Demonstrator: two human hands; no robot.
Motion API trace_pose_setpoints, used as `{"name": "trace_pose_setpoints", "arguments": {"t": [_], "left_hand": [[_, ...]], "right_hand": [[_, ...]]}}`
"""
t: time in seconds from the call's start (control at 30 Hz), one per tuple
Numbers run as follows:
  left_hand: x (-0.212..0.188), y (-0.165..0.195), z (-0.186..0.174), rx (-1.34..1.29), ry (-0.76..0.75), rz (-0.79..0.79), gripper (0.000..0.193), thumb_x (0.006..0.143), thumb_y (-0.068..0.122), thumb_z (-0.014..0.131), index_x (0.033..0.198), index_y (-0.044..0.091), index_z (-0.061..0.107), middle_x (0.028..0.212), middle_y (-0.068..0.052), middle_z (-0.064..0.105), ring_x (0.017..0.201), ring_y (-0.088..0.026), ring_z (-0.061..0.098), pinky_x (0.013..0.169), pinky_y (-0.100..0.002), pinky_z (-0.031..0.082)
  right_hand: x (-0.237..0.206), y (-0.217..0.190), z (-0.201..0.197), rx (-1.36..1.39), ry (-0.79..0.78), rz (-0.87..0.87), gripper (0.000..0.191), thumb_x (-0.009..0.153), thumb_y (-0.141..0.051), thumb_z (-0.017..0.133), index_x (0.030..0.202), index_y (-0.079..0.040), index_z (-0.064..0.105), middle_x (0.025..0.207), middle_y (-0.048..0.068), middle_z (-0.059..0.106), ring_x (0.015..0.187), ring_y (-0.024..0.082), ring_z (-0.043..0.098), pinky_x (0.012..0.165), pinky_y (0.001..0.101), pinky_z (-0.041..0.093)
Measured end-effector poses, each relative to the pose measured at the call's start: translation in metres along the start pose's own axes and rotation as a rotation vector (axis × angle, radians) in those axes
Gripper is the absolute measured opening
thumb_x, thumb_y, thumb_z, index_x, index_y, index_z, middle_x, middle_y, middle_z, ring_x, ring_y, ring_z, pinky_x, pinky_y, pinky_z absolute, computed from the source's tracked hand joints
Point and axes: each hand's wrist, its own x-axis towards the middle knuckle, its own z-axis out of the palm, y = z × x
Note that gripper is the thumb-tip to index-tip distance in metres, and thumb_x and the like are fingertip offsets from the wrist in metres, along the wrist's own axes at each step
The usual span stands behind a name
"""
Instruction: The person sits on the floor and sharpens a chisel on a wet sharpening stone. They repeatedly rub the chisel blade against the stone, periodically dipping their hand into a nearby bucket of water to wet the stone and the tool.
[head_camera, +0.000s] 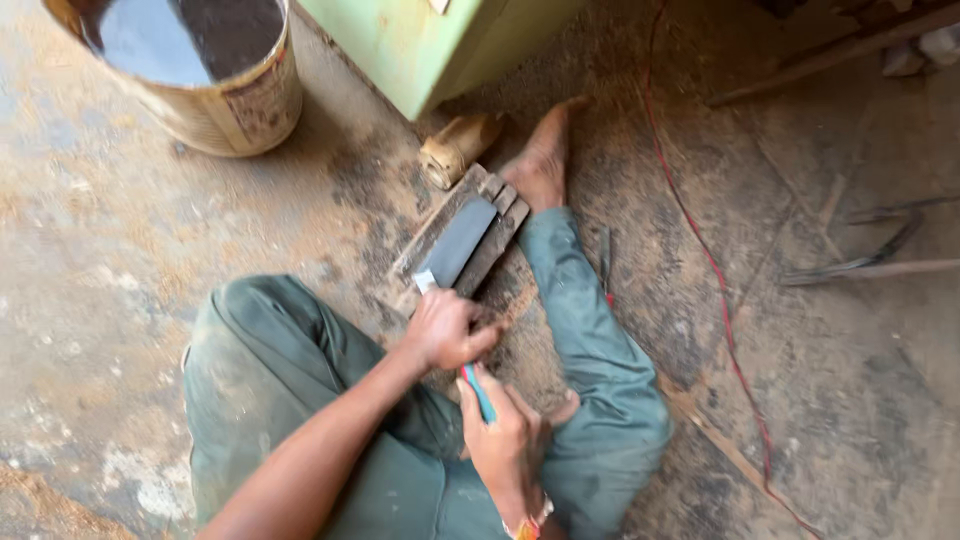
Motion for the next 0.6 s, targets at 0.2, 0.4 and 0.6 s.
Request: {"name": "trace_pose_setpoints", "arguments": {"t": [0.2, 0.4, 0.6], "left_hand": [[0.117, -0.003, 0.013, 0.01, 0.114, 0.009, 0.064, 0.084, 0.062, 0.059, 0.054, 0.006, 0.065, 0.051, -0.02, 0.054, 0.048, -0.039, 0.055, 0.05, -0.052, 0.043], [0.051, 0.009, 0.013, 0.004, 0.021, 0.005, 0.064, 0.092, 0.057, 0.053, 0.053, 0.008, 0.062, 0.052, -0.024, 0.05, 0.048, -0.042, 0.053, 0.051, -0.055, 0.042], [0.042, -0.008, 0.04, 0.034, 0.155, 0.077, 0.058, 0.084, 0.053, 0.059, 0.051, 0.005, 0.061, 0.053, -0.024, 0.053, 0.05, -0.042, 0.054, 0.052, -0.054, 0.043]], "right_hand": [[0.085, 0.053, -0.003, -0.011, 0.078, -0.001, 0.024, 0.09, -0.029, 0.075, 0.101, -0.007, 0.076, 0.084, 0.019, 0.073, 0.072, 0.04, 0.07, 0.061, 0.0457, 0.052], [0.03, 0.03, -0.007, -0.024, -0.03, 0.066, 0.022, 0.087, -0.028, 0.074, 0.1, -0.009, 0.077, 0.085, 0.018, 0.073, 0.073, 0.039, 0.069, 0.062, 0.0467, 0.051], [0.02, 0.048, -0.003, -0.043, -0.059, 0.101, 0.021, 0.086, -0.028, 0.076, 0.096, -0.01, 0.077, 0.083, 0.014, 0.076, 0.074, 0.034, 0.071, 0.064, 0.0453, 0.05]]}}
